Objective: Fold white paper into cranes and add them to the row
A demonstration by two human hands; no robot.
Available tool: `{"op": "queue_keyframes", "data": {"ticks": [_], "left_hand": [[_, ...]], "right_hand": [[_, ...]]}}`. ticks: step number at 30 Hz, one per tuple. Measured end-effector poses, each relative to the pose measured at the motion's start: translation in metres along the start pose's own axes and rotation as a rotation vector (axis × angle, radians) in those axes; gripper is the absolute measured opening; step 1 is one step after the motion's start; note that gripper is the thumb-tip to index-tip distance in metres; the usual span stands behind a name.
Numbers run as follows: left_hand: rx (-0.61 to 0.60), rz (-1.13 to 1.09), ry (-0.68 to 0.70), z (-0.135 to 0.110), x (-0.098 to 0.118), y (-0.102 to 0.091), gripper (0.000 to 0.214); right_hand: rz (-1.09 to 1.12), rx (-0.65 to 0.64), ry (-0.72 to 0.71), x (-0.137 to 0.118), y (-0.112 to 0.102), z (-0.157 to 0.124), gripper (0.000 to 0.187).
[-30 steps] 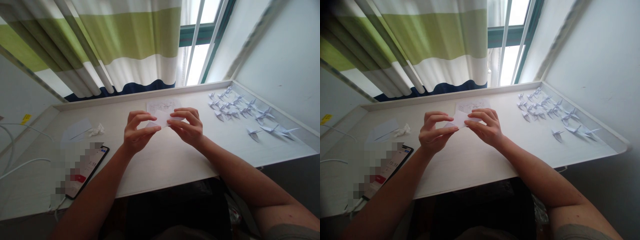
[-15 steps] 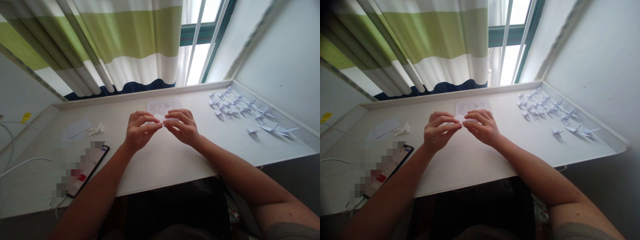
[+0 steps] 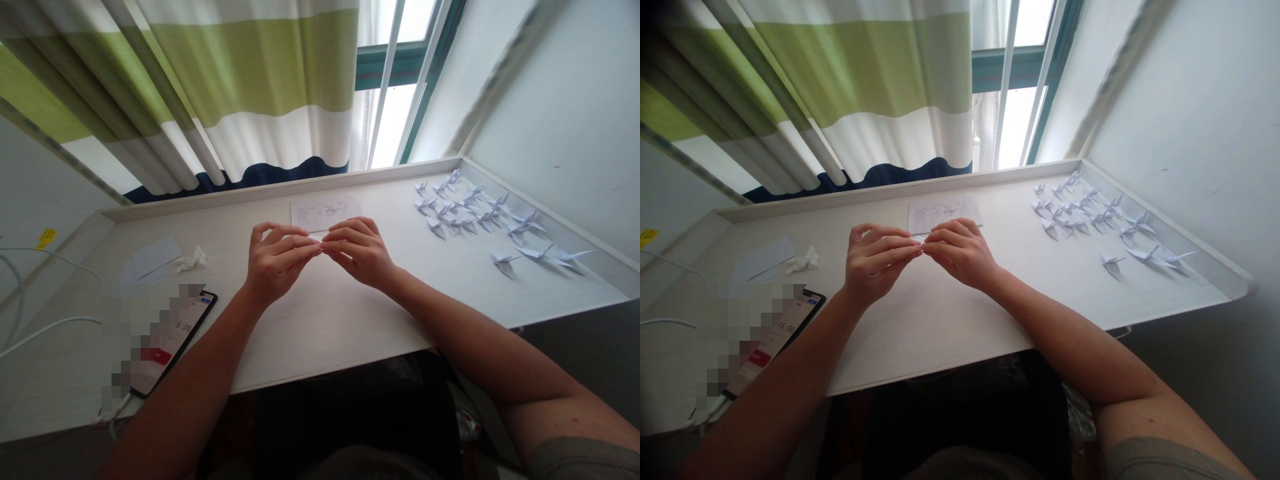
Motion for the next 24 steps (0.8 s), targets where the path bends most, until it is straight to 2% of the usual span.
{"op": "queue_keyframes", "data": {"ticks": [11,16,19,24], "left_hand": [[-0.066,0.192,0.076,0.001,0.01,0.0,0.012],[-0.077,0.175,0.003,0.003,0.003,-0.001,0.017],[-0.043,0.151,-0.06,0.003,-0.006,-0.004,0.017],[-0.026,0.057,-0.234,0.0,-0.027,-0.008,0.016]], "right_hand": [[-0.015,0.005,-0.072,-0.001,0.0,0.0,0.013],[-0.005,-0.024,-0.045,0.004,-0.002,0.0,0.015],[0.023,-0.049,0.044,0.016,0.0,-0.001,0.021],[0.125,-0.013,0.154,0.037,0.001,-0.007,0.024]]}}
Point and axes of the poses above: each hand's wrist, its own z-axis towards the middle knuckle, its own y-axis out of the palm, x = y × z, the point moved 6 cm from there along z, towards the middle knuckle, and after that the axes turned 9 degrees about -x, right-handed, at the moved point
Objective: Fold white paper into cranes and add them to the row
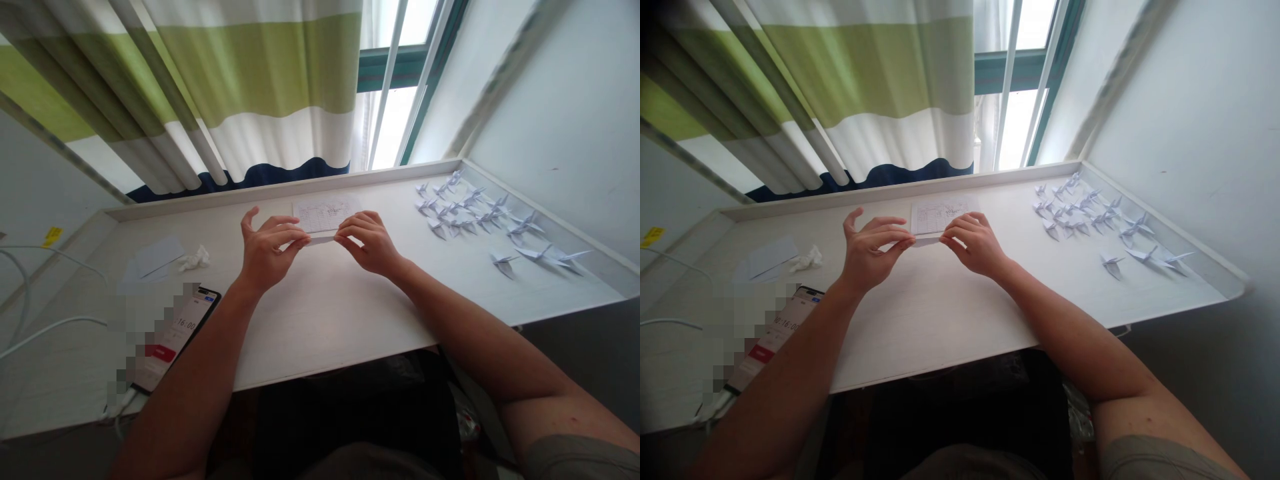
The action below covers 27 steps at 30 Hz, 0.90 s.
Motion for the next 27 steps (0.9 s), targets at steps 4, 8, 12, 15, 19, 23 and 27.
{"op": "queue_keyframes", "data": {"ticks": [4,8,12,15,19,23,27], "left_hand": [[0.071,-0.217,-0.298,-0.003,-0.032,-0.002,0.014],[0.145,-0.729,-0.548,-0.011,-0.048,0.019,0.041],[0.06,-0.979,-0.627,-0.014,-0.03,0.052,0.046],[-0.04,-1.05,-0.634,-0.016,-0.018,0.066,0.044],[-0.114,-1.045,-0.651,-0.018,-0.015,0.072,0.045],[-0.096,-1.018,-0.644,-0.018,-0.016,0.068,0.044],[-0.086,-1.01,-0.624,-0.017,-0.014,0.064,0.042]], "right_hand": [[0.214,0.229,0.269,0.029,-0.015,-0.007,0.028],[0.437,0.186,0.46,0.037,-0.001,-0.009,0.035],[0.74,-0.048,0.445,0.017,0.03,-0.005,0.041],[0.736,-0.055,0.454,0.01,0.034,-0.006,0.042],[0.687,0.004,0.496,0.015,0.026,-0.009,0.039],[0.685,0.021,0.523,0.021,0.025,-0.011,0.038],[0.714,0.027,0.531,0.025,0.028,-0.012,0.045]]}}
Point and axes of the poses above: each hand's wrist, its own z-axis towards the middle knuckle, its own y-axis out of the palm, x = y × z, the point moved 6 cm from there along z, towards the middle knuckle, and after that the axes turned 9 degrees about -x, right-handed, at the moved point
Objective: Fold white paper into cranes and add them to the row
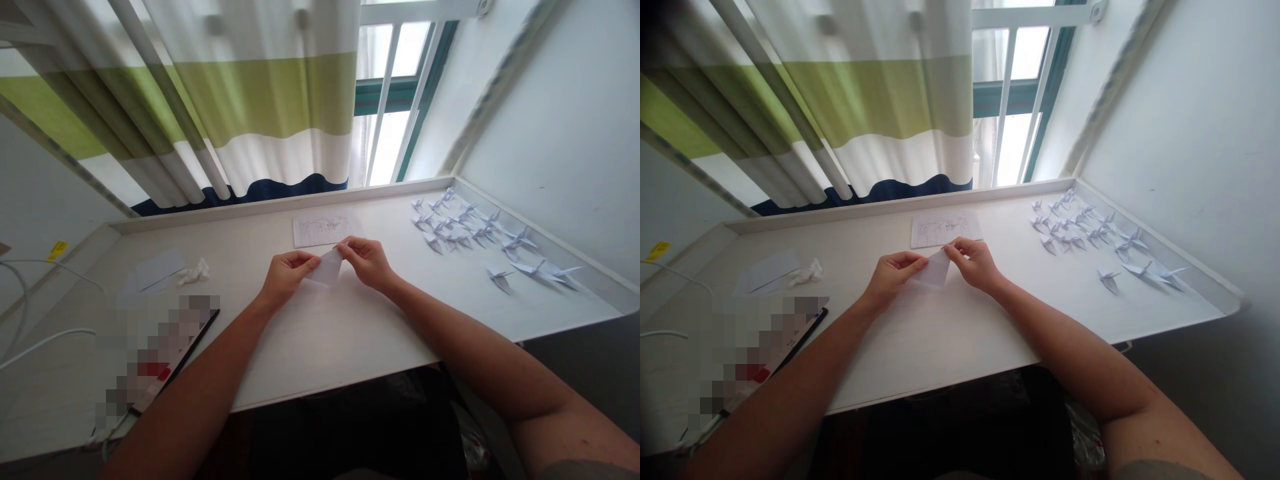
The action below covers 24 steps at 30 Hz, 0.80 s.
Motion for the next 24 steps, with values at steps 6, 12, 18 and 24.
{"op": "queue_keyframes", "data": {"ticks": [6,12,18,24], "left_hand": [[-0.04,0.009,0.003,0.0,0.0,0.001,0.041],[-0.138,-0.007,-0.051,0.0,-0.008,0.008,0.042],[-0.003,-0.019,0.02,0.001,-0.004,0.0,0.043],[0.077,-0.014,0.046,0.002,0.0,-0.006,0.047]], "right_hand": [[0.046,0.043,0.003,-0.003,-0.002,0.0,0.043],[0.061,0.062,0.024,-0.009,-0.004,0.0,0.046],[0.283,-0.043,0.137,0.005,0.004,0.004,0.052],[0.288,-0.129,0.153,0.008,0.011,0.003,0.046]]}}
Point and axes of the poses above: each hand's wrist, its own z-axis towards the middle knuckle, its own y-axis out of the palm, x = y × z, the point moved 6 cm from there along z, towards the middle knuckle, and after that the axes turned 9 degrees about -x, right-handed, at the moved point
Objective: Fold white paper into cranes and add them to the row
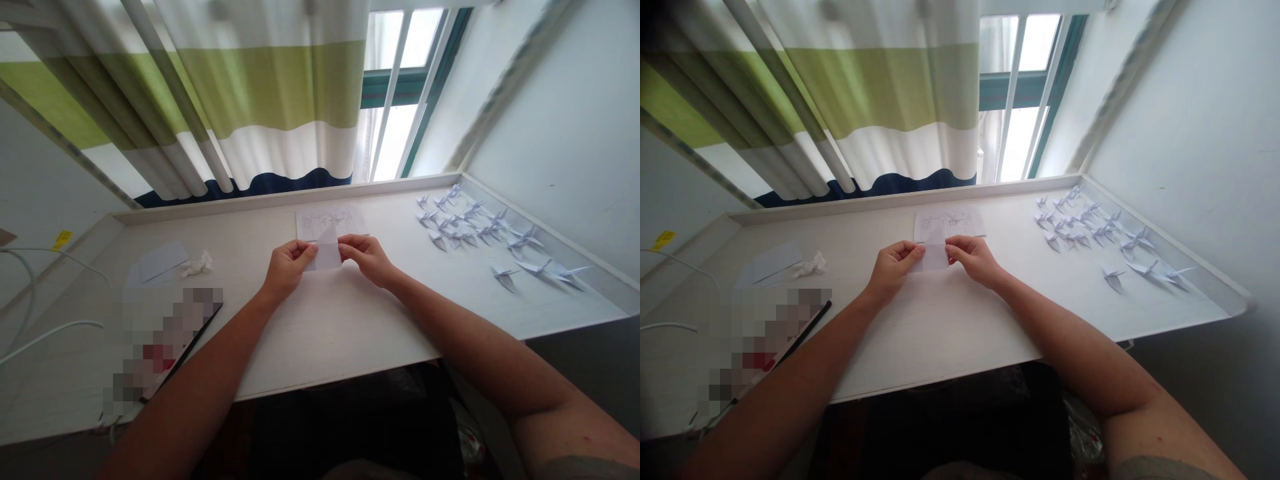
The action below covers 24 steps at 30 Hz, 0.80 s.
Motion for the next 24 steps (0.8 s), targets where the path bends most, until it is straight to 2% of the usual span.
{"op": "queue_keyframes", "data": {"ticks": [10,13,16,18,21,22,24], "left_hand": [[-0.083,-0.057,-0.048,0.001,-0.005,0.005,0.055],[-0.024,0.15,0.062,0.001,-0.002,0.001,0.048],[-0.033,0.529,0.16,-0.005,0.006,0.009,0.045],[-0.093,0.701,0.165,-0.01,0.007,0.02,0.065],[-0.068,0.836,0.184,-0.017,0.008,0.03,0.119],[-0.046,0.854,0.211,-0.019,0.009,0.032,0.126],[-0.028,0.856,0.257,-0.02,0.009,0.034,0.12]], "right_hand": [[0.029,-0.078,0.015,-0.002,0.006,0.0,0.049],[-0.025,0.013,-0.008,-0.002,0.001,0.0,0.05],[-0.1,0.122,-0.012,0.0,-0.003,-0.002,0.047],[-0.143,0.18,0.007,0.0,-0.003,-0.004,0.043],[-0.202,0.228,0.017,-0.003,-0.001,-0.008,0.039],[-0.216,0.238,0.013,-0.005,0.0,-0.008,0.038],[-0.239,0.254,-0.005,-0.008,0.0,-0.009,0.036]]}}
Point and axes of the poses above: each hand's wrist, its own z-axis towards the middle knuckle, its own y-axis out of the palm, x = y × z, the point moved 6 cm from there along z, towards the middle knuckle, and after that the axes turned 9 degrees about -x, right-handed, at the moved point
